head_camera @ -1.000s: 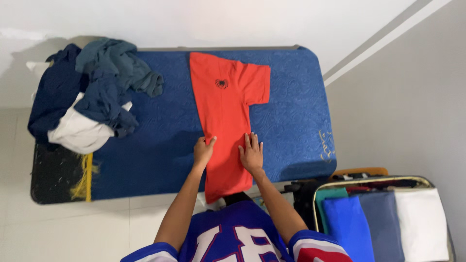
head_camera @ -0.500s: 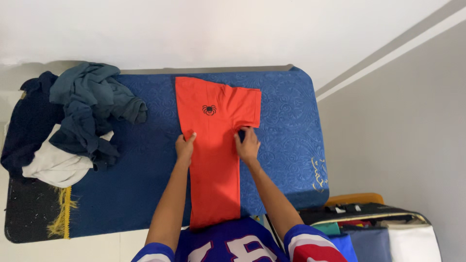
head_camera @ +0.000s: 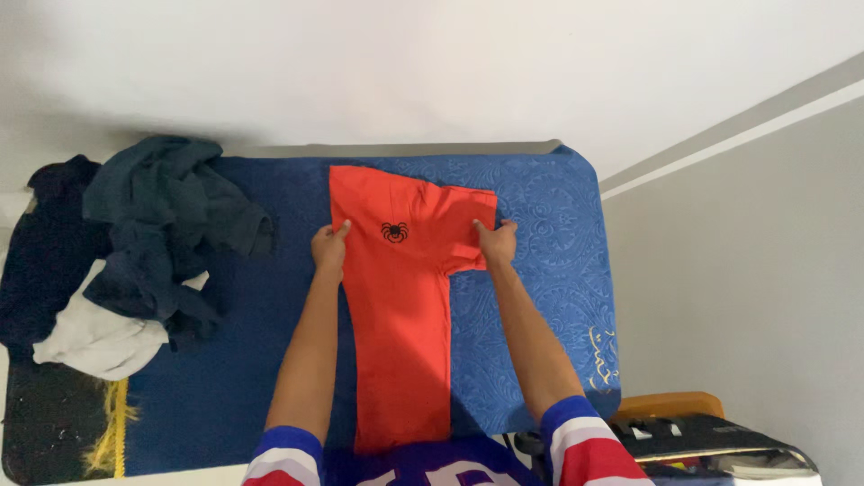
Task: The person folds a red shirt on a blue surface by folding the sleeves and the body of the shirt, then places the folded shirt into a suitcase alongside other clothes.
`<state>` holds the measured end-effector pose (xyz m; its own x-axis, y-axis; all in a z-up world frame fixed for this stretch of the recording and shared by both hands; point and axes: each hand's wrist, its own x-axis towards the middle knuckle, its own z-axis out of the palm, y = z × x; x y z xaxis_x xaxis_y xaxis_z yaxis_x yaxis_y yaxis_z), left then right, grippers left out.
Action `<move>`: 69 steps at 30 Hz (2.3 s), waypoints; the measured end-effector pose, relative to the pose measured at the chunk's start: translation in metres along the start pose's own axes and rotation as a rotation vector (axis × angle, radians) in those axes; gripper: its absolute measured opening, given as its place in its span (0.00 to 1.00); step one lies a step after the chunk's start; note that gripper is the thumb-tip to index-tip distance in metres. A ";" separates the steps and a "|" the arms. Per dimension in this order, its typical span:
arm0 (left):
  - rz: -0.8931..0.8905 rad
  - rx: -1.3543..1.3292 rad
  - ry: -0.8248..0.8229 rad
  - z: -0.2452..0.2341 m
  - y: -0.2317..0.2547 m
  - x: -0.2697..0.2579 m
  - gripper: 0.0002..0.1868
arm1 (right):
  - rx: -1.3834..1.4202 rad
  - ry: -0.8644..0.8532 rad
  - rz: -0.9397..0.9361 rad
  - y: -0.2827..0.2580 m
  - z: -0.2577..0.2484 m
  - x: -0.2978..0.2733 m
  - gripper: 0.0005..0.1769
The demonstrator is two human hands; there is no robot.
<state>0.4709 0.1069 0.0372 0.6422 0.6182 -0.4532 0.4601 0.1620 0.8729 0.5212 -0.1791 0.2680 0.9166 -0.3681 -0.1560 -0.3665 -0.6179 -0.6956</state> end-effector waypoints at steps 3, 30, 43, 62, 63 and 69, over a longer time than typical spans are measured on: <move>0.054 0.016 -0.009 0.009 0.005 0.026 0.27 | -0.018 -0.112 0.173 0.000 0.008 0.014 0.40; 0.303 0.338 0.166 0.028 0.066 0.083 0.22 | -0.028 0.022 -0.071 0.121 0.109 0.129 0.28; 0.467 0.310 -0.008 0.023 0.076 0.101 0.13 | -0.459 -0.179 -0.452 0.102 0.109 0.163 0.14; 1.255 1.048 -0.344 0.069 0.055 -0.059 0.37 | 0.144 -0.167 -0.096 0.142 0.087 0.079 0.31; 1.258 1.052 -0.313 0.069 0.054 -0.059 0.37 | 0.144 -0.168 -0.095 0.141 0.086 0.076 0.31; 1.180 0.839 -0.237 0.081 0.037 -0.050 0.29 | 0.065 0.044 -0.501 0.121 0.094 0.051 0.24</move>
<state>0.5059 0.0201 0.0778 0.9361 -0.0793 0.3428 -0.2311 -0.8732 0.4292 0.5386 -0.2075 0.1095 0.9691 -0.0671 0.2373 0.1290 -0.6824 -0.7195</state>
